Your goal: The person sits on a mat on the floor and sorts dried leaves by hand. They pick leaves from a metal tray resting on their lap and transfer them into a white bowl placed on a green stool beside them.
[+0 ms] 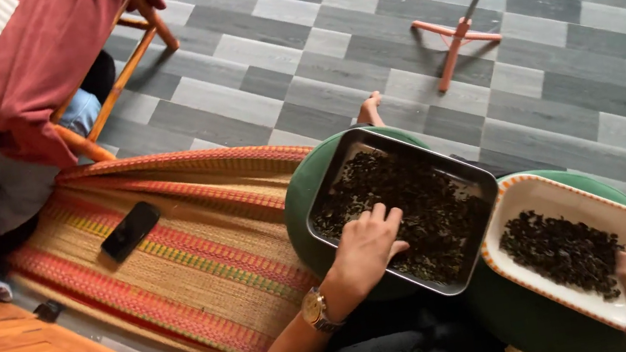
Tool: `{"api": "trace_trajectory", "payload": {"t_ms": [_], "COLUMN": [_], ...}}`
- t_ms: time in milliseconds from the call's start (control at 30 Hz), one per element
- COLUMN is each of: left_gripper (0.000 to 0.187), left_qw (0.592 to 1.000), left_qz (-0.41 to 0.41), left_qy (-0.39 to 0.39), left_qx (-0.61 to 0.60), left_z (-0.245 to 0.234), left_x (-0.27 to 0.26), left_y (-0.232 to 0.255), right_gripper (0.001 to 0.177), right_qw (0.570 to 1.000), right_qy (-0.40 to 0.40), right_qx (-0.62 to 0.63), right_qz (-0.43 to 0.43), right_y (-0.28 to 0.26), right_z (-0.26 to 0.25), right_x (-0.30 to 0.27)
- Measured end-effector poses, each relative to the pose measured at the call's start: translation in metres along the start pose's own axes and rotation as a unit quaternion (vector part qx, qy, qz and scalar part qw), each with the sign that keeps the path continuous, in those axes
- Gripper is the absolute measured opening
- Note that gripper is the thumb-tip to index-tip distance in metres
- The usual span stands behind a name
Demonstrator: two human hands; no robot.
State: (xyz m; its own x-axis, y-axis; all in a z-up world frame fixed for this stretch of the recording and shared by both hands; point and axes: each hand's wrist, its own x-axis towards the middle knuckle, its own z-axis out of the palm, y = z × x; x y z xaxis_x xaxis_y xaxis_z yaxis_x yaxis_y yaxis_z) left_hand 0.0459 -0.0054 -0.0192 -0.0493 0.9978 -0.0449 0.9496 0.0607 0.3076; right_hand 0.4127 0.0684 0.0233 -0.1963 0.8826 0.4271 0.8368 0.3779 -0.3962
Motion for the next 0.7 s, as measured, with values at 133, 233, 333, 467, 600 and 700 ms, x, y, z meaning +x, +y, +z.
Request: {"api": "trace_trajectory", "payload": {"t_ms": [133,233,333,467,600,700], "left_gripper": [0.031,0.014,0.017,0.043,0.056,0.057], "left_qw": [1.0,0.998,1.0,1.0,0.997,0.999], "left_qz": [0.023,0.037,0.024,-0.004,-0.012,0.005], "left_qy": [0.009,0.025,0.006,0.019,0.033,0.036], "left_qx": [0.004,0.037,-0.009,0.014,0.066,0.029], "left_z": [-0.002,-0.008,-0.018,-0.013,0.004,0.002], "left_x": [0.002,0.0,-0.006,-0.011,-0.007,-0.007], "left_y": [0.004,0.006,0.007,0.003,0.003,0.009], "right_gripper": [0.022,0.011,0.017,0.038,0.064,0.063], "right_qw": [0.992,0.998,0.989,0.942,0.918,0.919], "right_qy": [-0.056,0.017,-0.042,-0.164,-0.231,-0.238], "right_qx": [0.051,0.054,0.075,-0.007,-0.095,-0.074], "right_qz": [0.097,0.001,-0.123,-0.291,-0.308,-0.305], "right_y": [-0.001,-0.015,-0.089,-0.146,-0.154,-0.154], "right_z": [0.009,0.04,0.054,0.08,0.11,0.121], "right_x": [0.005,0.005,0.02,0.027,0.025,0.025]}}
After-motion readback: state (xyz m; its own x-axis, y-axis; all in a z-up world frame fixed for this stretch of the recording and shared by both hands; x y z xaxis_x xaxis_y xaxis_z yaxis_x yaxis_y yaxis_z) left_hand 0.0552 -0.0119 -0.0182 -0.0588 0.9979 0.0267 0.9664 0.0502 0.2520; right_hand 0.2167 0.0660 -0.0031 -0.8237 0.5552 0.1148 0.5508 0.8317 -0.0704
